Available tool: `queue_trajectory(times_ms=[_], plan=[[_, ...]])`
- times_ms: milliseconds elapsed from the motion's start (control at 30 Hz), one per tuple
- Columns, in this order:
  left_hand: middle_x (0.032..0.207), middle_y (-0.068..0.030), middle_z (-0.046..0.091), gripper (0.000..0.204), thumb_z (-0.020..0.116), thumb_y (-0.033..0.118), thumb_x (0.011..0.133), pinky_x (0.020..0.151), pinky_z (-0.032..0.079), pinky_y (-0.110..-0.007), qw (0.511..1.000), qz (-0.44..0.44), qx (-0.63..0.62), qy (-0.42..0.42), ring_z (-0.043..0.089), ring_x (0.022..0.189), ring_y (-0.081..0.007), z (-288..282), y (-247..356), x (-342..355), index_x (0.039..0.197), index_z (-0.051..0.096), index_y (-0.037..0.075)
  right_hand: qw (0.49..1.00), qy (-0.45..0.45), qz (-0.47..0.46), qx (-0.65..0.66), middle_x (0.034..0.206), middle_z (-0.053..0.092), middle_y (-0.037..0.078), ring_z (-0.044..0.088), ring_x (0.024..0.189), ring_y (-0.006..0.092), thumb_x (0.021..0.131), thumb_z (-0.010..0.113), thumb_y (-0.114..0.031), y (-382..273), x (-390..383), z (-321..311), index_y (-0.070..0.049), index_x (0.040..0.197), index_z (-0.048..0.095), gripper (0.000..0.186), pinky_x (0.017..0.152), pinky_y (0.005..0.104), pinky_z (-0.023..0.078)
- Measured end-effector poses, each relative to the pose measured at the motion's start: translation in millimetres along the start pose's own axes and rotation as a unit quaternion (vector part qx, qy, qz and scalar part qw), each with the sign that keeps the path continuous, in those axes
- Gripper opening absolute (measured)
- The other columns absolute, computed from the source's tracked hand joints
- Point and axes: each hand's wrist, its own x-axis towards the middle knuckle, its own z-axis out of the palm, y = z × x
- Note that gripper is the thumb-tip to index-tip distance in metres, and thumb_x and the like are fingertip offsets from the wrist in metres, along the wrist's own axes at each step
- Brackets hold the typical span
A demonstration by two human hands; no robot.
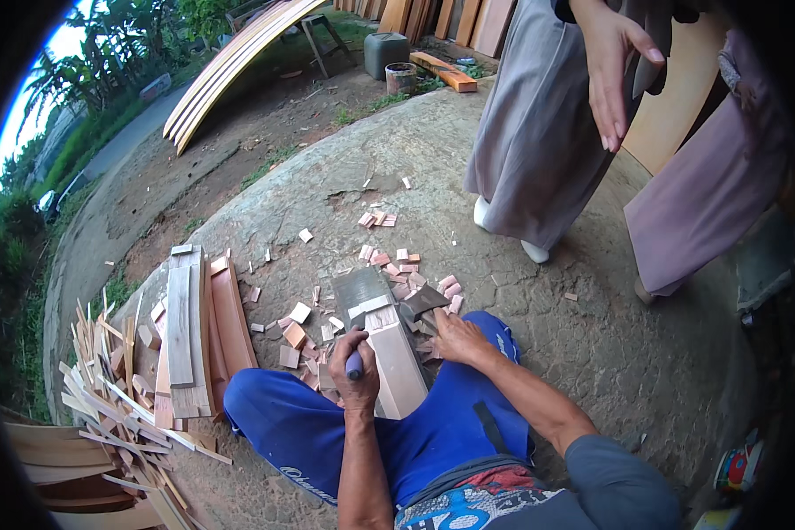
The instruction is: The person sits on the ground and uses a chisel and mallet to carve a rectangular wooden block. They repeatedly strike the chisel to remove wood shavings and occasionally reposition the block.
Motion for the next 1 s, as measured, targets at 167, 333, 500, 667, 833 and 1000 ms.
queue_trajectory(times_ms=[167, 333, 500, 667, 833, 1000], plan=[[0.098, -0.0217, 0.074, 0.016, 0.06, 0.001, 0.091, 0.085, 0.057, -0.041, 1.0, -0.004, 0.019, -0.024, 0.074, 0.092, -0.0331, 10, 4, -5, 0.101, 0.071, -0.002, 0.991, -0.111, 0.04, -0.062, 0.128, 0.065, 0.031, 0.065, 0.122, 0.0464, 0.089, 0.064, -0.014, 9, 40, 25, 0.004, 0.135, 0.053, 0.051, 0.1, 0.0556, 0.052], [0.094, -0.0194, 0.074, 0.016, 0.062, 0.002, 0.088, 0.081, 0.058, -0.04, 0.999, -0.019, 0.023, -0.03, 0.075, 0.088, -0.0315, 15, -16, -7, 0.098, 0.073, -0.001, 0.998, -0.017, -0.036, 0.039, 0.132, 0.065, 0.032, 0.066, 0.122, 0.0428, 0.091, 0.068, -0.025, 9, 28, -17, 0.008, 0.136, 0.057, 0.057, 0.103, 0.0498, 0.053], [0.096, -0.019, 0.075, 0.016, 0.063, 0.001, 0.086, 0.083, 0.058, -0.041, 0.998, -0.015, 0.024, -0.058, 0.075, 0.091, -0.0339, 22, -20, -9, 0.098, 0.073, 0.0, 0.747, 0.307, -0.061, 0.586, 0.156, 0.05, 0.021, 0.047, 0.146, 0.0294, 0.106, 0.044, -0.065, 15, -35, -143, 0.0, 0.16, 0.037, 0.085, 0.122, 0.0455, 0.031], [0.097, -0.0183, 0.075, 0.015, 0.064, 0.001, 0.085, 0.084, 0.058, -0.042, 0.997, 0.004, 0.039, -0.064, 0.074, 0.091, -0.0352, 23, -13, -6, 0.098, 0.072, 0.001, 0.737, 0.393, -0.229, 0.501, 0.164, 0.038, 0.023, 0.037, 0.153, 0.0313, 0.104, 0.035, -0.075, -6, -91, -228, 0.005, 0.163, 0.027, 0.099, 0.125, 0.0444, 0.026], [0.097, -0.0179, 0.074, 0.015, 0.064, 0.001, 0.085, 0.083, 0.057, -0.043, 0.997, -0.002, 0.024, -0.074, 0.074, 0.09, -0.0355, 31, -9, -8, 0.098, 0.071, 0.001, 0.817, 0.419, -0.207, 0.337, 0.141, 0.057, 0.016, 0.052, 0.133, 0.0203, 0.106, 0.064, -0.04, -40, -137, -289, 0.011, 0.151, 0.041, 0.072, 0.115, 0.0333, 0.037], [0.098, -0.0178, 0.074, 0.016, 0.064, 0.002, 0.084, 0.083, 0.057, -0.043, 0.996, 0.016, 0.037, -0.078, 0.073, 0.091, -0.0362, 23, -14, -7, 0.099, 0.071, 0.001, 0.768, 0.559, -0.227, 0.215, 0.107, 0.069, 0.007, 0.061, 0.102, 0.0114, 0.106, 0.063, -0.03, -44, -150, -349, 0.007, 0.129, 0.06, 0.044, 0.095, 0.0267, 0.046]])
